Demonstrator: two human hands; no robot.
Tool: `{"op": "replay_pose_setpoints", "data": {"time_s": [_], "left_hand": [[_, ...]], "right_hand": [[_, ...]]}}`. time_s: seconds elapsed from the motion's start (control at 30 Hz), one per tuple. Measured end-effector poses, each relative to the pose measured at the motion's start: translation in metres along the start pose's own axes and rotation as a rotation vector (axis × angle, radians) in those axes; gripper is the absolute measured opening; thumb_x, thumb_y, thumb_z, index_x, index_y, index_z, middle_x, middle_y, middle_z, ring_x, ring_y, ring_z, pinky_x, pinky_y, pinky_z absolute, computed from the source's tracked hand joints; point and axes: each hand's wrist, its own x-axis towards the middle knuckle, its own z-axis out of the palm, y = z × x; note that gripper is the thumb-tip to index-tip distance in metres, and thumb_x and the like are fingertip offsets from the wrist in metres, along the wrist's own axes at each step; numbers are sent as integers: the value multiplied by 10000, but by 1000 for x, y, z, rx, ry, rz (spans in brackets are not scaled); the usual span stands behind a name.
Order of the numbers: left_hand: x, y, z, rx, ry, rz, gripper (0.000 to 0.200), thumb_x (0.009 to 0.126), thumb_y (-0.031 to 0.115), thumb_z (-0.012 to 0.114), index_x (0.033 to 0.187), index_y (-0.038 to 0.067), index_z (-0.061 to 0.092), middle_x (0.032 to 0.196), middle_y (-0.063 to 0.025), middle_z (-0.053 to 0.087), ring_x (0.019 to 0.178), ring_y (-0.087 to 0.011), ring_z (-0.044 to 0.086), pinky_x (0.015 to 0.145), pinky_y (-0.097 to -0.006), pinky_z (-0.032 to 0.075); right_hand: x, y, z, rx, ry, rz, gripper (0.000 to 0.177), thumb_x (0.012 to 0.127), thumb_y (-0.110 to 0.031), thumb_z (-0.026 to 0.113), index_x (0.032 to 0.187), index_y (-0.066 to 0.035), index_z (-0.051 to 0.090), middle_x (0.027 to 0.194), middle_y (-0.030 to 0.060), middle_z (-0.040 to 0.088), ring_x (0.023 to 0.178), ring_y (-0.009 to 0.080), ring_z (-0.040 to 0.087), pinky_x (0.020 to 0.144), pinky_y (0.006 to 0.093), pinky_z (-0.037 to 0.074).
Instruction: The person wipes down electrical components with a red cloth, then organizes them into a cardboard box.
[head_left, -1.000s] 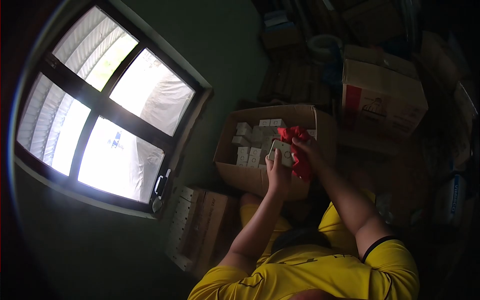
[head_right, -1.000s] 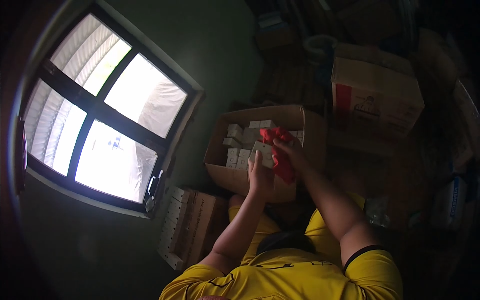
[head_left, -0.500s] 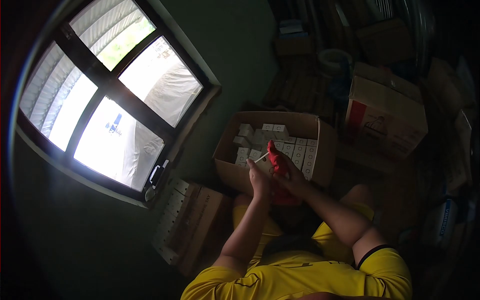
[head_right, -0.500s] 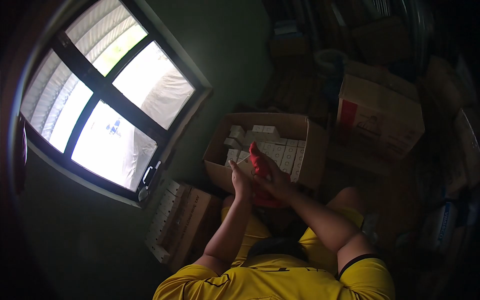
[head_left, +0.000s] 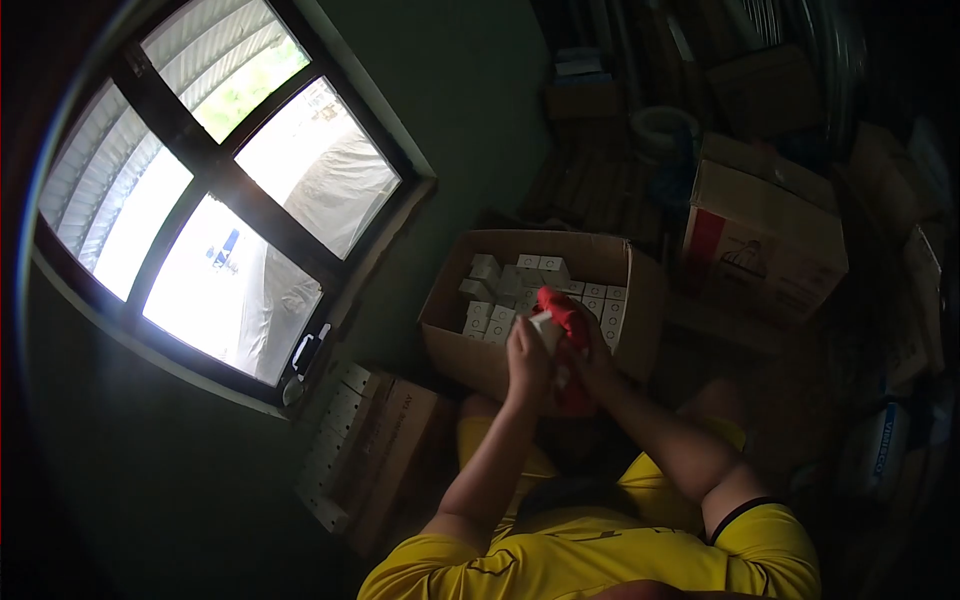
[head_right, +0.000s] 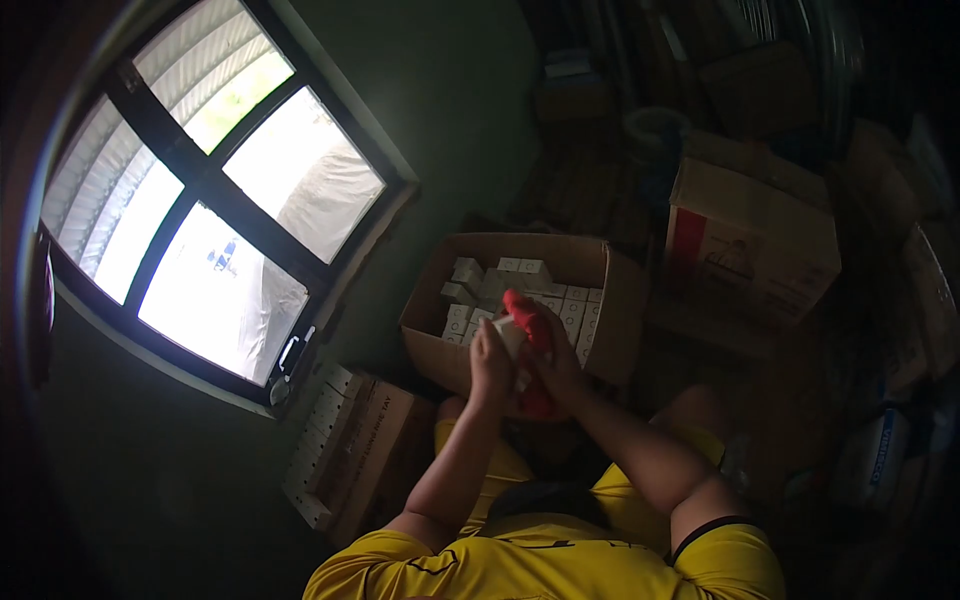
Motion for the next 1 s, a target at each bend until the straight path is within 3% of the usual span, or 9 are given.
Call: {"op": "replay_pose_setpoints", "data": {"time_s": [0.1, 0.2, 0.27, 0.4, 0.6, 0.67, 0.8, 0.83, 1.0], "left_hand": [[0, 38, -1, -185, -42, -50, 510, 1081, 423, 308, 1065, 7, 603, 937, -106, 664, 842, -169, 648, 736, -291, 509], [15, -4, -3, 88, -193, 129, 514, 1079, 422, 308, 1093, -6, 592, 952, -136, 664, 901, -217, 656, 782, -329, 506], [-4, -7, 4, 519, -251, 145, 452, 1065, 384, 356, 1066, -7, 582, 985, -248, 640, 923, -382, 646, 799, -413, 487], [-18, -14, 8, 695, -387, 136, 412, 1062, 345, 388, 1045, -18, 582, 930, -189, 657, 889, -270, 644, 792, -402, 479], [2, -3, -7, 461, -176, 261, 366, 1060, 283, 430, 1020, -25, 624, 821, -120, 663, 800, -201, 651, 727, -347, 500], [-6, 18, -6, 386, -148, 115, 380, 1065, 287, 418, 1019, -28, 625, 802, -98, 655, 788, -161, 641, 715, -320, 499], [-2, -10, -6, 490, -161, 315, 425, 1057, 349, 422, 1038, -41, 588, 858, -152, 652, 838, -273, 650, 768, -410, 495], [-21, 17, 1, 478, -219, 130, 405, 1043, 348, 441, 1027, -36, 568, 908, -211, 642, 869, -339, 642, 787, -451, 477], [-12, 3, -11, 724, -352, 122, 360, 1031, 315, 462, 1025, -25, 582, 801, -216, 628, 756, -323, 645, 693, -417, 480]], "right_hand": [[-11, -8, 8, 273, -10, 245, 698, 910, -264, 701, 1481, -89, 340, 1391, 87, 479, 1320, 201, 437, 1107, 355, 353], [-5, 7, -7, 515, -5, 382, 673, 893, -269, 728, 1447, -88, 391, 1324, 80, 534, 1248, 186, 505, 1049, 349, 420], [4, 13, -24, 619, 24, 467, 633, 889, -286, 736, 1408, -80, 439, 1254, 74, 581, 1174, 173, 560, 997, 339, 463], [13, 40, -49, 535, 124, 586, 551, 901, -340, 723, 1330, -58, 522, 1106, 63, 649, 1032, 158, 632, 918, 320, 504], [-11, 8, -3, 251, 154, 198, 764, 865, -325, 758, 1464, -75, 356, 1366, 87, 492, 1276, 197, 472, 1068, 353, 388], [-20, 10, 2, 279, 124, 287, 769, 867, -314, 754, 1474, -97, 335, 1386, 85, 463, 1300, 208, 440, 1083, 357, 367], [-15, 3, -3, 426, 130, 428, 655, 901, -313, 725, 1426, -91, 403, 1289, 68, 534, 1185, 174, 528, 988, 326, 452], [-9, 0, -11, 504, 118, 477, 629, 907, -319, 720, 1410, -85, 424, 1259, 63, 555, 1154, 165, 549, 962, 317, 470], [-4, 12, -18, 367, 48, 464, 520, 917, -367, 705, 1294, -46, 546, 1193, 55, 613, 1069, 130, 593, 882, 291, 512]]}}
